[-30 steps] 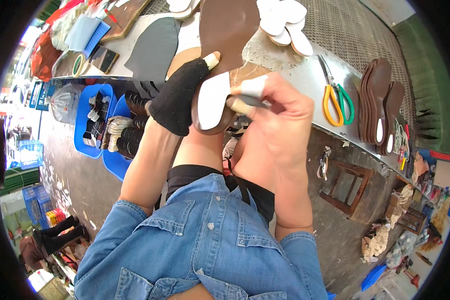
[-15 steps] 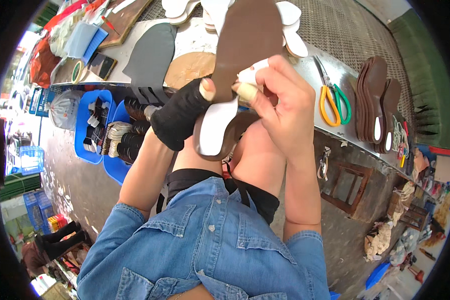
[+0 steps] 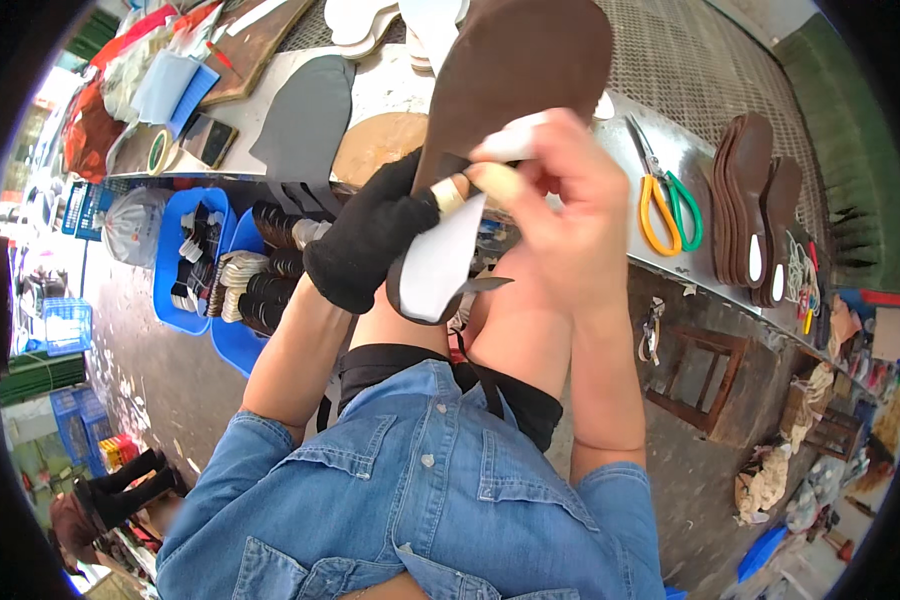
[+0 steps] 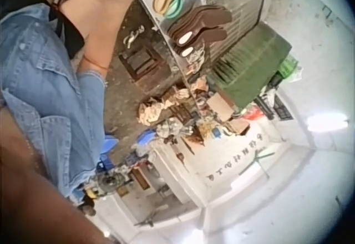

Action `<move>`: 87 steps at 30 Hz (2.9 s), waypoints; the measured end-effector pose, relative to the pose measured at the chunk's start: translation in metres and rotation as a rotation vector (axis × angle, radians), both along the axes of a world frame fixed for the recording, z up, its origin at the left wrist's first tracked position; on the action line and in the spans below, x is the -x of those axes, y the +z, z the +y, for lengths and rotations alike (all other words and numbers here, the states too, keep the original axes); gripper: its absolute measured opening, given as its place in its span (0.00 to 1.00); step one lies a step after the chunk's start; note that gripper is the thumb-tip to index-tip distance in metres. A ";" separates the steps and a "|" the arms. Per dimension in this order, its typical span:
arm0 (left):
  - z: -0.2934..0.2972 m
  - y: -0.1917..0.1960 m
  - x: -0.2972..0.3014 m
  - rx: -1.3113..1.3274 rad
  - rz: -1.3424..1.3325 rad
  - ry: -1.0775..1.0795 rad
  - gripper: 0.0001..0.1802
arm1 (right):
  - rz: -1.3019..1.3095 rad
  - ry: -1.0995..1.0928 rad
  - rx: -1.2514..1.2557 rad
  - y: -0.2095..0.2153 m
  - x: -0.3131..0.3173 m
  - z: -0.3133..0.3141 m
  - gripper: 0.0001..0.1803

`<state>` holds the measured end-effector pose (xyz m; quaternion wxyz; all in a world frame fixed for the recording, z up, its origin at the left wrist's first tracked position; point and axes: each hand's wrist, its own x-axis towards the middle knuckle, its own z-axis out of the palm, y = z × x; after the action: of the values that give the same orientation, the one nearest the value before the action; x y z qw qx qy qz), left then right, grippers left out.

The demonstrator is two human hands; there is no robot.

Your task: Applying adhesive and assembling shoe sole components at a workbench.

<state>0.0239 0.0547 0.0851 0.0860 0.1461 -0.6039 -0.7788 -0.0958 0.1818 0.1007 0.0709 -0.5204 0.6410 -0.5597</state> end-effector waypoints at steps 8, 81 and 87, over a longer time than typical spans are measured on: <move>-0.007 0.000 0.004 -0.294 -0.046 0.076 0.24 | -0.666 0.260 0.235 -0.033 -0.022 0.023 0.19; -0.001 -0.004 0.001 -0.189 0.203 0.233 0.20 | -0.709 0.046 0.138 -0.051 -0.031 0.000 0.10; 0.011 -0.014 0.002 -0.130 0.353 0.287 0.20 | -0.578 -0.131 -0.027 -0.055 -0.028 0.008 0.11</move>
<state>0.0215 0.0653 0.0706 0.2906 0.0974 -0.5011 -0.8093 -0.0674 0.1895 0.0458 0.2212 -0.2958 0.6340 -0.6794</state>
